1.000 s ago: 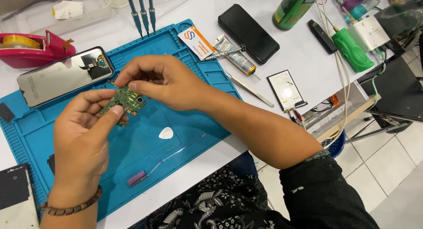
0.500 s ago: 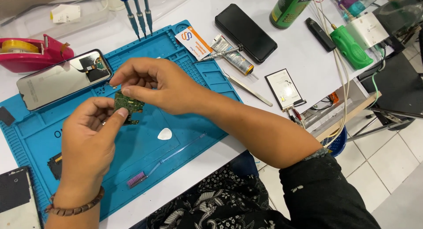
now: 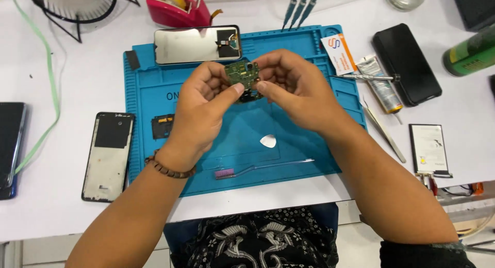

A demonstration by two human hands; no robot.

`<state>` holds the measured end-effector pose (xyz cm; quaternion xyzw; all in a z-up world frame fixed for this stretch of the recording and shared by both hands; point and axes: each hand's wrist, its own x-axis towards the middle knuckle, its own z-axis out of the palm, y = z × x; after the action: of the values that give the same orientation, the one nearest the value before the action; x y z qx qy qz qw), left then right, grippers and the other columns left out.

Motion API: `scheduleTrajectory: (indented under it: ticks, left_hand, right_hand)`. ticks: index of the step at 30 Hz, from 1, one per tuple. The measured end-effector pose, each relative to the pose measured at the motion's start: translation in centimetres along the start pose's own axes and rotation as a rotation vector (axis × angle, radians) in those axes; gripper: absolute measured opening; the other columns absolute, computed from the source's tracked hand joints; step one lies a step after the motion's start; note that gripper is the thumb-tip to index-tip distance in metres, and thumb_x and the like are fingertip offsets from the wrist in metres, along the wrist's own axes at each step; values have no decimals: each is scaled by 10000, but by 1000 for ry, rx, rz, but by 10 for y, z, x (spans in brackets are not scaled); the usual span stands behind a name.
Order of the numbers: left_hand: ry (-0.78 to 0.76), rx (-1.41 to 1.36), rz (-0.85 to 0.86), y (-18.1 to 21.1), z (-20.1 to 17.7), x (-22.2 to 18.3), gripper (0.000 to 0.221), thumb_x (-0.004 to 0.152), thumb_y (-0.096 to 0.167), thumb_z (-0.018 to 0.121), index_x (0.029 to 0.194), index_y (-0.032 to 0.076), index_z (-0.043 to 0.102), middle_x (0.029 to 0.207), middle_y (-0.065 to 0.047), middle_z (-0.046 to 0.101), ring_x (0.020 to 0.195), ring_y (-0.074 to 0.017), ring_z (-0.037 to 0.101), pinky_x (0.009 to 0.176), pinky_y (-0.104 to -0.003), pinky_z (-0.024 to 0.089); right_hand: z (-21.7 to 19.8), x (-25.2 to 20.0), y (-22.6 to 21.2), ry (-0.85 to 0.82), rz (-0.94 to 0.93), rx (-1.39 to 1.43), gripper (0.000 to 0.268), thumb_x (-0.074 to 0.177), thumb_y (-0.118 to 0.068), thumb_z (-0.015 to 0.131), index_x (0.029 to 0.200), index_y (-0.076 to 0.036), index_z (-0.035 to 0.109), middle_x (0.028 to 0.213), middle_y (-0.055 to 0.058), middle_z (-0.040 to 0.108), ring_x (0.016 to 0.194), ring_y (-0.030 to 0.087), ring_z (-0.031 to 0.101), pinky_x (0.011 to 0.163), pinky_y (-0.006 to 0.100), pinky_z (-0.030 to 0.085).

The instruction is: The person holds a small green circuit board and manipulates a ribbon cable connector with their fingers. They repeatedly attempt to align and press the connector onto the board. The person then picks up a disassembled smartphone casing and places it on the workbench before returning to the circuit board.

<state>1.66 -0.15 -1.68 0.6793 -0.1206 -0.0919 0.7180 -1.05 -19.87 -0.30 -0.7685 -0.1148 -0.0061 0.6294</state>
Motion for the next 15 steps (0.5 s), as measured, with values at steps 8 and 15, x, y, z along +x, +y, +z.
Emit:
scheduleTrajectory:
  ticks: [8, 15]
  left_hand:
    - [-33, -14, 40, 0, -1, 0, 123, 950, 121, 699, 1059, 105, 646, 948, -15, 687, 888, -114, 659, 820, -247, 592]
    - [303, -239, 207, 6, -25, 11, 153, 959, 23, 666, 1084, 71, 591, 1087, -100, 698, 963, -202, 686, 687, -292, 610]
  right_hand:
    - [1, -1, 2, 41, 4, -51, 212, 984, -113, 691, 1186, -67, 649, 1007, 39, 674, 854, 97, 643, 740, 227, 574]
    - [-3, 1, 6, 136, -128, -229, 299, 1046, -51, 593, 1338, -31, 529, 1094, 102, 669, 1027, 188, 660, 893, 301, 549]
